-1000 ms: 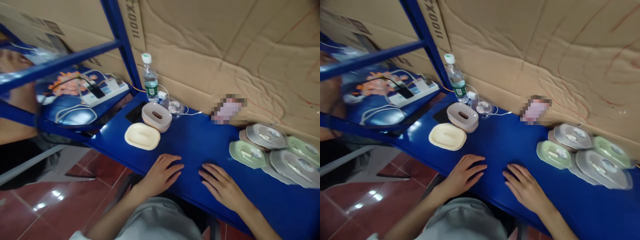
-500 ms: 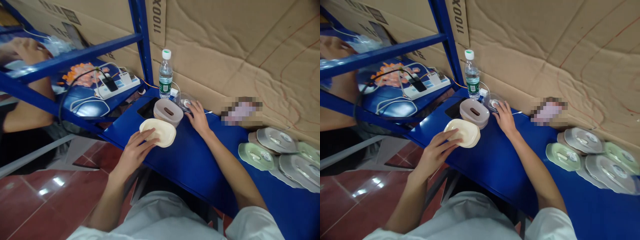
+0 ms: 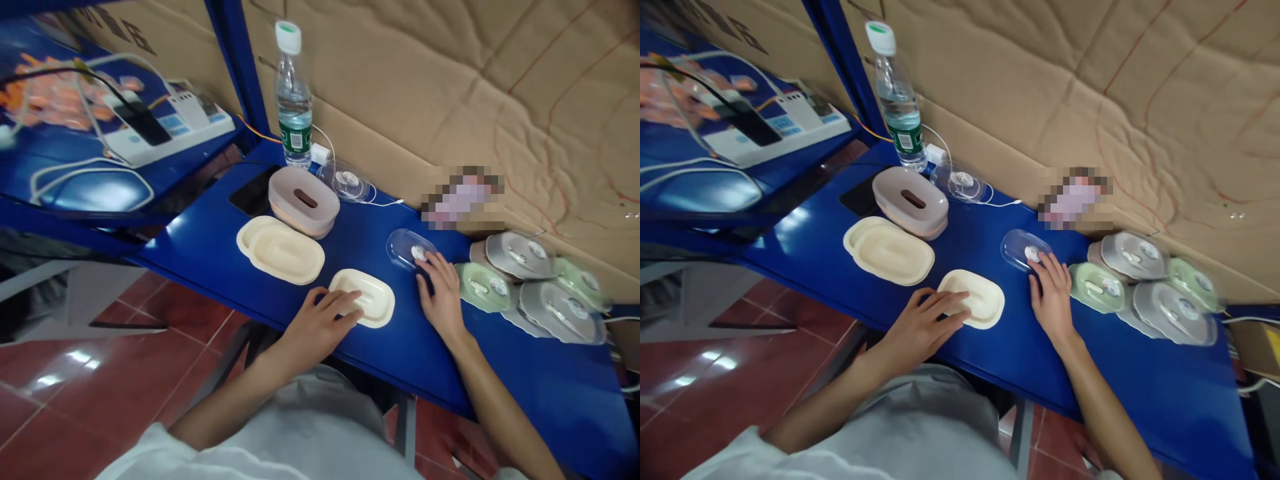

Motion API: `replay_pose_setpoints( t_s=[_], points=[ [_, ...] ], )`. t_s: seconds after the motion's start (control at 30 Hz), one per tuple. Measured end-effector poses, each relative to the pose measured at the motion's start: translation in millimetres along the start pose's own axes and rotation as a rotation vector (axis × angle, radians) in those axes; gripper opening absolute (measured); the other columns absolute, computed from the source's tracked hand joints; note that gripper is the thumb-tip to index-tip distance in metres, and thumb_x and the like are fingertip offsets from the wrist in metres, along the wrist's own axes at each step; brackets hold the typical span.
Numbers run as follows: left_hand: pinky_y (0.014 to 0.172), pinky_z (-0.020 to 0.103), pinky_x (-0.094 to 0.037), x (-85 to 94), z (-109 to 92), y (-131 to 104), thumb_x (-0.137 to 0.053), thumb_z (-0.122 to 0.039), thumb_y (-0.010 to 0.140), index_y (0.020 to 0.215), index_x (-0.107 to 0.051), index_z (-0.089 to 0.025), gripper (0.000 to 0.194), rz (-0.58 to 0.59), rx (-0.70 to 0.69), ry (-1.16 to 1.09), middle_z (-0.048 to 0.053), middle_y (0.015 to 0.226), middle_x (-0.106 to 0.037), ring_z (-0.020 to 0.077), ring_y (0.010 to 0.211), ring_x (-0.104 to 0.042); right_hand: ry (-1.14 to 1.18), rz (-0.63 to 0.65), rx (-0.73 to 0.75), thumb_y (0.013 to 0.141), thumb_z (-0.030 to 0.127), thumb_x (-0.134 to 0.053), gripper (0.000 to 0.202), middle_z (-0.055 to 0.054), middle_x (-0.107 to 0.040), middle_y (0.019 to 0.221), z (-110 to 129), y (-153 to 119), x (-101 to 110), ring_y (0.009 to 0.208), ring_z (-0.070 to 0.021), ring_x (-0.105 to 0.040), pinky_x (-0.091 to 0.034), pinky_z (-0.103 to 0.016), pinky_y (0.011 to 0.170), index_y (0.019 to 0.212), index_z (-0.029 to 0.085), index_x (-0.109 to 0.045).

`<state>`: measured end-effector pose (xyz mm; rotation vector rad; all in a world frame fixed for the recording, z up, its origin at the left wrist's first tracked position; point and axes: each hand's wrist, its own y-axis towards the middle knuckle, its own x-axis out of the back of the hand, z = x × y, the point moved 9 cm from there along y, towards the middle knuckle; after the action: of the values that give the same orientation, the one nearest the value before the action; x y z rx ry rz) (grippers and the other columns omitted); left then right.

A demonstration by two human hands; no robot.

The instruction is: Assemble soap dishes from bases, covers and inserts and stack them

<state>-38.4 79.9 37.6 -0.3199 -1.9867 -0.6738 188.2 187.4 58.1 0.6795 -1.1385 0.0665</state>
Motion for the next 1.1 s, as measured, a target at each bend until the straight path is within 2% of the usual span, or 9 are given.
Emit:
replay_pose_setpoints(
  t_s=[0.13,0.23,0.33,0.4,0.5,0.63,0.8,0.93,1.1],
  points=[
    [0.104,0.045,-0.044,2.7,1.1,-0.4,-0.057,-0.012,0.105,0.131,-0.068,-0.025,0.03,-0.012,0.002,-0.006,0.009,0.156,-0.062,0.0266,0.134,-0.062,0.047,-0.03,0.205,0.111,0.03,-0.051,0.032,-0.009,-0.072,0.142,72.4,58.8,-9.1,0.14,-0.0268,-0.062,-0.046,-0.052,0.123,0.139,0.025,-0.066],
    [0.102,0.042,-0.047,5.3,1.3,-2.1,-0.058,-0.017,0.106,0.127,-0.07,-0.024,0.024,-0.051,0.018,-0.024,0.008,0.152,-0.065,0.0251,0.132,-0.063,0.078,0.072,0.373,0.111,0.04,-0.052,0.042,-0.01,-0.068,0.148,145.9,110.3,-43.5,0.143,-0.0268,-0.059,-0.044,-0.048,0.122,0.148,0.022,-0.06],
    [0.101,0.04,-0.049,6.5,1.6,-4.3,-0.058,-0.021,0.108,0.125,-0.071,-0.024,0.022,-0.076,0.028,-0.037,0.007,0.151,-0.066,0.0243,0.131,-0.063,0.132,0.18,0.416,0.108,0.042,-0.059,0.041,-0.011,-0.07,0.145,180.5,148.2,-81.1,0.138,-0.0302,-0.062,-0.046,-0.052,0.119,0.144,0.021,-0.064],
    [0.101,0.041,-0.049,7.4,1.4,-5.7,-0.058,-0.021,0.108,0.125,-0.072,-0.023,0.023,-0.076,0.021,-0.034,0.008,0.152,-0.066,0.0252,0.132,-0.064,0.223,0.177,0.349,0.107,0.041,-0.061,0.035,-0.011,-0.076,0.134,171.2,160.1,-86.4,0.127,-0.03,-0.068,-0.052,-0.051,0.112,0.134,0.02,-0.071],
    [0.1,0.04,-0.049,8.9,-1.6,-7.1,-0.058,-0.021,0.107,0.121,-0.074,-0.023,0.021,-0.054,-0.042,-0.078,0.008,0.15,-0.067,0.0254,0.129,-0.065,0.325,0.048,0.202,0.106,0.046,-0.062,0.036,-0.009,-0.077,0.13,127.8,143.5,-52.9,0.122,-0.0284,-0.071,-0.056,-0.049,0.108,0.131,0.023,-0.072],
    [0.097,0.037,-0.048,13.5,-4.3,-8.9,-0.064,-0.028,0.107,0.113,-0.077,-0.027,0.014,-0.046,-0.136,-0.209,0.003,0.143,-0.072,0.0217,0.119,-0.068,0.254,0.086,0.208,0.104,0.036,-0.067,0.04,-0.007,-0.072,0.142,90.5,57.4,-2.9,0.134,-0.0276,-0.066,-0.051,-0.049,0.117,0.143,0.028,-0.066],
    [0.095,0.036,-0.05,16.9,-3.3,-9.4,-0.07,-0.033,0.104,0.112,-0.075,-0.026,0.012,-0.066,-0.169,-0.275,0.004,0.134,-0.075,0.0214,0.116,-0.068,0.082,0.146,0.129,0.104,0.025,-0.066,0.036,-0.006,-0.075,0.136,55.9,-34.9,12.2,0.134,-0.0285,-0.067,-0.053,-0.051,0.113,0.139,0.029,-0.069],
    [0.108,0.046,-0.051,17.5,0.0,-6.9,-0.074,-0.034,0.101,0.128,-0.071,-0.027,0.028,-0.093,-0.111,-0.241,0.009,0.146,-0.067,0.0274,0.13,-0.064,0.034,0.194,0.068,0.103,0.034,-0.069,0.04,-0.007,-0.07,0.146,37.6,-43.2,6.1,0.143,-0.0317,-0.061,-0.05,-0.058,0.119,0.143,0.03,-0.066],
    [0.119,0.053,-0.053,7.2,15.3,-2.8,-0.077,-0.037,0.098,0.164,-0.039,-0.029,0.077,-0.091,0.108,-0.212,0.019,0.171,-0.037,0.036,0.156,-0.046,0.323,0.107,-0.059,0.104,0.036,-0.067,0.036,-0.008,-0.074,0.137,37.7,-25.9,19.2,0.135,-0.0287,-0.066,-0.057,-0.055,0.116,0.139,0.029,-0.068]
  ],
)
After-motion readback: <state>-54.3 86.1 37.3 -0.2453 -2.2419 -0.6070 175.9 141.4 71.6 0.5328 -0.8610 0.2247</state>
